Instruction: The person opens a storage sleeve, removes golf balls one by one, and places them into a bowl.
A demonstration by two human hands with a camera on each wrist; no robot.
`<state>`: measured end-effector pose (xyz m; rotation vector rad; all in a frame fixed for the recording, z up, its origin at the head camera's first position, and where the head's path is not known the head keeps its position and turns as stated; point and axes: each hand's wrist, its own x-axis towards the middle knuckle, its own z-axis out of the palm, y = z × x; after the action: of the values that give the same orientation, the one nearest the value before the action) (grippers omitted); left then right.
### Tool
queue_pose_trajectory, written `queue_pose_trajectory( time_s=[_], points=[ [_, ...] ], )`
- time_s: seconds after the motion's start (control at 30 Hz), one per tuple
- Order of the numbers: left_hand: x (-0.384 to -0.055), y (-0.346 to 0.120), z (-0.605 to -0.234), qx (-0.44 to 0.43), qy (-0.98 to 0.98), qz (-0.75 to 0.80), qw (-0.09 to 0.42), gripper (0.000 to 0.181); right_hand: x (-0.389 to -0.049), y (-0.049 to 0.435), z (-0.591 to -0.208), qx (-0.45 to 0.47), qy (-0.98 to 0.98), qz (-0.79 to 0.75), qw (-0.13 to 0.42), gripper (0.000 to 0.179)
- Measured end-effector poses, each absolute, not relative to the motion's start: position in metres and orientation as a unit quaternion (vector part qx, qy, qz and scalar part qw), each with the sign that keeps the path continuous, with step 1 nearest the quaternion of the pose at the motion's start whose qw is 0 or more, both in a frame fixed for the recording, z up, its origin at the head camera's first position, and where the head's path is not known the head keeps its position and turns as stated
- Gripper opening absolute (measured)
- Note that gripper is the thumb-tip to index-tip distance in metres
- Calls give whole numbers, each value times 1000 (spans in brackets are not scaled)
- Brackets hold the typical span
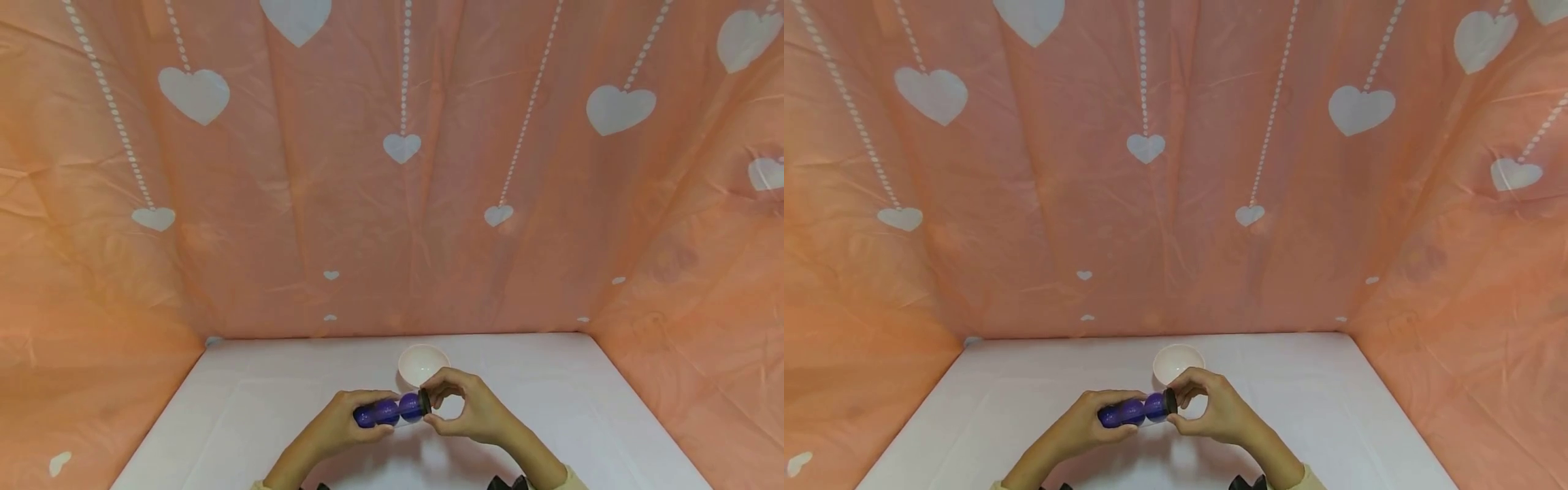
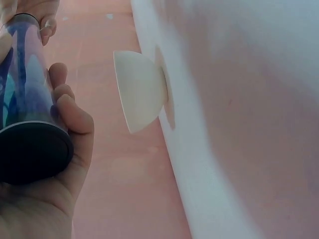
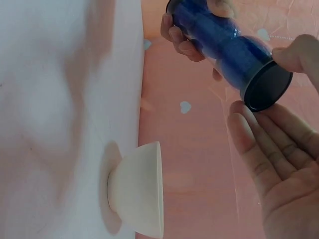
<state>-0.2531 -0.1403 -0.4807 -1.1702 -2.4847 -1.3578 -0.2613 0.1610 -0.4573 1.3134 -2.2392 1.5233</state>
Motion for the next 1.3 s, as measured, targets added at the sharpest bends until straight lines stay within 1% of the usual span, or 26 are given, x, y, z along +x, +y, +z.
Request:
queue_pose_trajectory(
  time_s=[0.27, 0.5, 0.87, 1.1, 1.3],
  points=[
    [-253, -140, -481, -399, -804, -440, 41, 43, -264, 161, -460, 469, -727, 494, 86, 46],
    [-254, -140, -482, -409, -805, -427, 49, 43, -265, 161, -460, 481, -714, 502, 81, 45],
    [-255, -140, -482, -409, -809, -421, 42, 44, -268, 164, -462, 487, -705, 512, 66, 43],
    [-254, -141, -480, -392, -814, -427, 38, 45, -270, 162, -465, 487, -699, 520, 68, 43],
    [-253, -139, -479, -382, -820, -425, 47, 45, -270, 162, -465, 476, -703, 525, 67, 43]
  ],
)
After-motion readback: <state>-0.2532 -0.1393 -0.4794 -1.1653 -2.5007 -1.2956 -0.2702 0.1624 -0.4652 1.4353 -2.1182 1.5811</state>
